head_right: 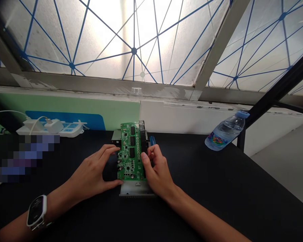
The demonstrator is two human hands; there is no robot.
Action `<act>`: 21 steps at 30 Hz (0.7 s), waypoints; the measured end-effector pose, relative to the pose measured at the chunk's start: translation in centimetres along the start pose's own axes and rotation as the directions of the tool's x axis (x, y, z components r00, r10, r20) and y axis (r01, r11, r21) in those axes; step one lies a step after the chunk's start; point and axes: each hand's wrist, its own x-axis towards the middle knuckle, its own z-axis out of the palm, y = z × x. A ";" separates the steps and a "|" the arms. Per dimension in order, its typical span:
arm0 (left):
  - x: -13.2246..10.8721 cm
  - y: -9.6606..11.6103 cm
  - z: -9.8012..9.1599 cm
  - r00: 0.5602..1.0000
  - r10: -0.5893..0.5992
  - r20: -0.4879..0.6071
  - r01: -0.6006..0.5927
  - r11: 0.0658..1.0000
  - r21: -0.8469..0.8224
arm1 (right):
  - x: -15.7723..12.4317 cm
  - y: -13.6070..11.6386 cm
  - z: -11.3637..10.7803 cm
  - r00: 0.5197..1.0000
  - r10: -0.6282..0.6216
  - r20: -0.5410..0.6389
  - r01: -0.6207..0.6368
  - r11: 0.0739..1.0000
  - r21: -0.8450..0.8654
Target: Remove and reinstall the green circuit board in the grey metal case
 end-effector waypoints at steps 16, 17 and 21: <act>0.0 -0.1 -0.1 0.997 0.074 -0.029 -0.071 0.991 0.113 | 0.5 0.0 -0.2 0.998 0.051 0.023 -0.052 0.999 0.008; -0.1 -0.1 -0.2 0.994 0.097 -0.050 -0.090 0.988 0.125 | 0.6 0.1 -0.3 0.998 0.062 0.032 -0.061 0.998 -0.001; -0.2 -0.1 -0.4 0.973 0.189 -0.133 -0.174 0.977 0.119 | 0.9 0.5 -0.5 0.995 0.090 0.048 -0.088 0.995 -0.055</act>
